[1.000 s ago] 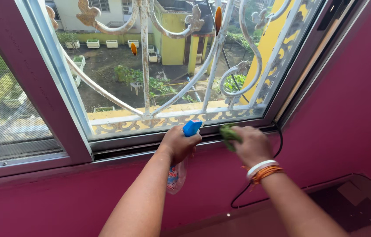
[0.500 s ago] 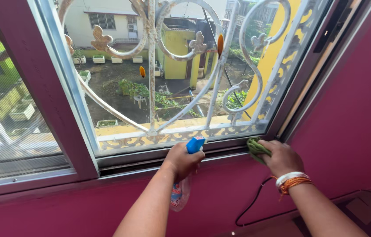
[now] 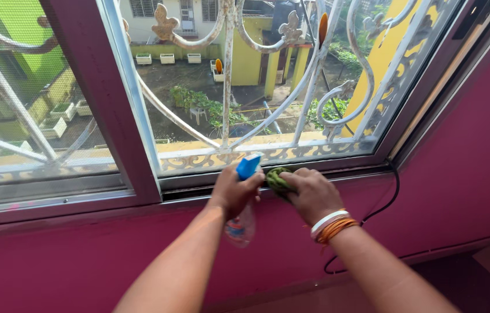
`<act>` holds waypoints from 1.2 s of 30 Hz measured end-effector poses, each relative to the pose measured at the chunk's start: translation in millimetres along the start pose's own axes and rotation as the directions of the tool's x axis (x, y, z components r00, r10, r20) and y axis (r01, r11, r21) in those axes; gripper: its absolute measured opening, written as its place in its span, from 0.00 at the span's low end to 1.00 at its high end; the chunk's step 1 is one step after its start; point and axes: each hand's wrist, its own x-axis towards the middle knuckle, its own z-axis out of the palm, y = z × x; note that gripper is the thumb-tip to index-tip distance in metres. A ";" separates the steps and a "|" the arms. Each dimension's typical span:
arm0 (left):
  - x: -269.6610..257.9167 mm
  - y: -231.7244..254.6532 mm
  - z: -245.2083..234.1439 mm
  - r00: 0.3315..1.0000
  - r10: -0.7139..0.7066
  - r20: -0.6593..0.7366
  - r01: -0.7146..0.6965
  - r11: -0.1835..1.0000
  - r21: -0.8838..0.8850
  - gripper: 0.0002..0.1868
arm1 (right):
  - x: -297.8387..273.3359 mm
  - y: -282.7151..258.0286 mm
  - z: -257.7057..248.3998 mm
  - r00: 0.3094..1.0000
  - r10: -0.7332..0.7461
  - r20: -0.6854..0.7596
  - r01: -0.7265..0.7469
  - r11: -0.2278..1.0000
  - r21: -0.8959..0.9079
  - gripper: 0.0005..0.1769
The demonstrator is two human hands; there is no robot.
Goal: The person cleans a glass window pane by spraying a liquid from a bottle and wiping the surface with a cloth.
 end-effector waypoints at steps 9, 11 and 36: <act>-55.2 12.8 -83.8 0.997 -0.030 -0.076 0.026 0.998 -0.052 0.10 | -3.5 32.9 -12.8 0.983 0.183 0.000 -0.178 0.953 -0.247 0.19; -62.7 14.9 -95.3 0.994 -0.027 -0.101 0.030 0.999 0.021 0.11 | 0.6 19.5 -8.9 0.992 0.122 -0.008 -0.121 0.964 -0.235 0.19; -64.7 18.7 -96.8 0.982 -0.145 -0.121 0.151 0.987 0.049 0.11 | -10.0 93.8 -10.0 0.953 0.301 -0.020 -0.297 0.922 -0.248 0.23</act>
